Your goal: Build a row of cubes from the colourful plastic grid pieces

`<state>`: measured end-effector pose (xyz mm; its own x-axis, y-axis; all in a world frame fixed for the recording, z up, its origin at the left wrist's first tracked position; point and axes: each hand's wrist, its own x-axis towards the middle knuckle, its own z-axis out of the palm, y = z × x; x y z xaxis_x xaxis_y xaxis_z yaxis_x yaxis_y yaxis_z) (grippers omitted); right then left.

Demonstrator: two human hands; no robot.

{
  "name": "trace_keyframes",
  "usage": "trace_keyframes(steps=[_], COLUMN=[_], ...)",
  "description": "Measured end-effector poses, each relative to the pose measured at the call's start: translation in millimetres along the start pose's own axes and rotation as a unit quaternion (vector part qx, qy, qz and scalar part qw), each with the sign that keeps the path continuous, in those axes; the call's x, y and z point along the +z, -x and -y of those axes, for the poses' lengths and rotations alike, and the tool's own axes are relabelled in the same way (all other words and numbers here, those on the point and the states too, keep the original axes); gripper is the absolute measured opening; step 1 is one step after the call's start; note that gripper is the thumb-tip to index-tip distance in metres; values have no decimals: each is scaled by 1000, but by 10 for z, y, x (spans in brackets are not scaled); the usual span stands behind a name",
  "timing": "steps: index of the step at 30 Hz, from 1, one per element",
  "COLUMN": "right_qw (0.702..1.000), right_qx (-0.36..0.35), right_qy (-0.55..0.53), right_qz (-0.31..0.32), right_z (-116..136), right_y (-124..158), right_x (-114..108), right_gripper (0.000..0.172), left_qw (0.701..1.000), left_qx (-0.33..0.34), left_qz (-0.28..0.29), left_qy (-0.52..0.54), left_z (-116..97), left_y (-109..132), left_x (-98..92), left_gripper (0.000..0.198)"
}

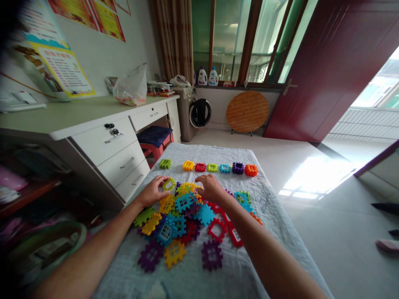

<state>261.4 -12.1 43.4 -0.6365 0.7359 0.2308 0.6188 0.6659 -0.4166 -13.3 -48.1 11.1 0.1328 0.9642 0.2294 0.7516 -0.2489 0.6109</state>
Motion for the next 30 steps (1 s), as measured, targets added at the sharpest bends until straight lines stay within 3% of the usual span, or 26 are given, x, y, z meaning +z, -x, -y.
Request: trace_keyframes(steps=[4, 7, 13, 18, 23, 26, 30], right_qw=[999, 999, 999, 999, 999, 1000, 999], right_qx=[32, 36, 34, 37, -7, 17, 28], right_qy=[17, 20, 5, 28, -4, -14, -24], right_qz=[11, 11, -8, -17, 37, 16, -15], right_z=[117, 144, 45, -52, -9, -31, -64], right_y=[-229, -234, 38, 390, 677, 767, 818], right_x=[218, 253, -18, -184, -235, -245, -237], right_gripper=[36, 38, 23, 27, 27, 27, 23], left_qw=[1000, 1000, 1000, 996, 967, 940, 919], left_qx=[1, 3, 8, 65, 160, 185, 196], left_qz=[4, 3, -10, -6, 147, 236, 284], left_qy=[-5, -3, -7, -52, -132, -164, -190], left_z=[-13, 1, 15, -252, -535, -600, -641], left_y=[-1, 2, 3, -117, -337, -431, -494], left_x=[-15, -9, -21, -112, -96, -48, -8], left_gripper=[48, 48, 52, 52, 61, 63, 65])
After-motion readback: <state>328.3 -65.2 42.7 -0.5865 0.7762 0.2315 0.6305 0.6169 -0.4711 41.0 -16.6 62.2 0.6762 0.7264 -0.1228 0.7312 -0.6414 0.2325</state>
